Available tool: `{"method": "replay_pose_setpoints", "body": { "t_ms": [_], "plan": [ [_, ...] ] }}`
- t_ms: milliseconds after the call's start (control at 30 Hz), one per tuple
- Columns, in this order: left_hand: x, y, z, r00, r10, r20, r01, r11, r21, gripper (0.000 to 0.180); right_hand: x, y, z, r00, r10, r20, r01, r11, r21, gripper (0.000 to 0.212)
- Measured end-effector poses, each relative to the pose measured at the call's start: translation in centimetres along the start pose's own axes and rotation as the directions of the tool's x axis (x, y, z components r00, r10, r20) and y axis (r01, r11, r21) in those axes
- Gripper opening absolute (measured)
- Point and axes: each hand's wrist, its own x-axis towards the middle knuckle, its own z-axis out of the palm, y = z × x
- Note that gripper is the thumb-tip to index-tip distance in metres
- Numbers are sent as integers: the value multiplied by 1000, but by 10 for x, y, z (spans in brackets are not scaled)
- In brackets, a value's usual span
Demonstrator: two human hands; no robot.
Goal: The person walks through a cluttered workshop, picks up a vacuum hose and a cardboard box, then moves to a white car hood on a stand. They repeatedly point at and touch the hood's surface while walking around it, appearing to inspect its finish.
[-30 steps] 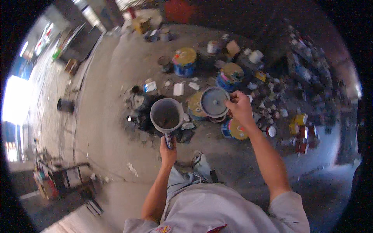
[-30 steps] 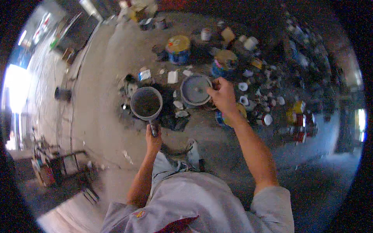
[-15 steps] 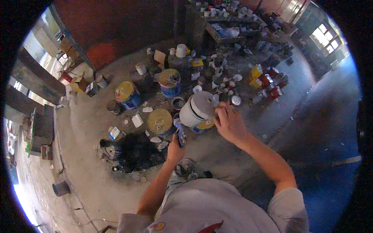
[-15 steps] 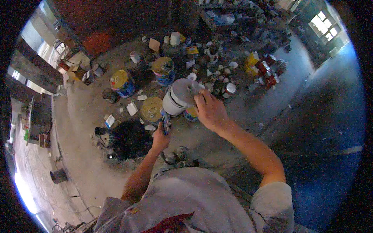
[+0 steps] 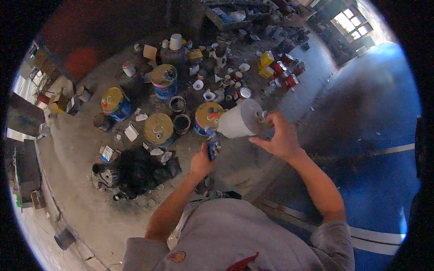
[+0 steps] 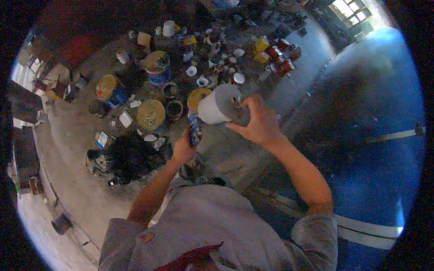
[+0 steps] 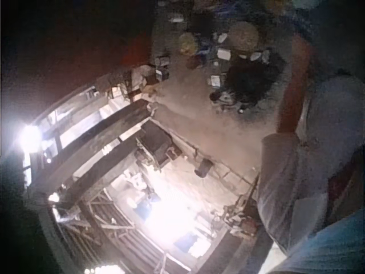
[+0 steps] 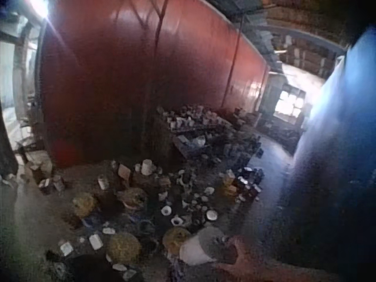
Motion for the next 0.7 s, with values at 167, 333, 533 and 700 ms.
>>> {"method": "replay_pose_setpoints", "body": {
  "t_ms": [167,333,533,700],
  "plan": [
    [-4,6,2,990,91,105,-94,995,19,64,4,-9,-30,995,80,59,-85,993,81,105],
    [-6,16,0,969,166,185,-171,985,9,70,7,-15,-58,952,53,300,-51,999,-13,99],
    [-9,33,-12,950,226,216,-241,969,48,50,-5,-4,-51,925,246,290,-256,967,-4,84],
    [-8,45,-10,969,97,226,-135,978,162,52,-16,15,-27,667,659,348,-745,601,290,77]
  ]
}}
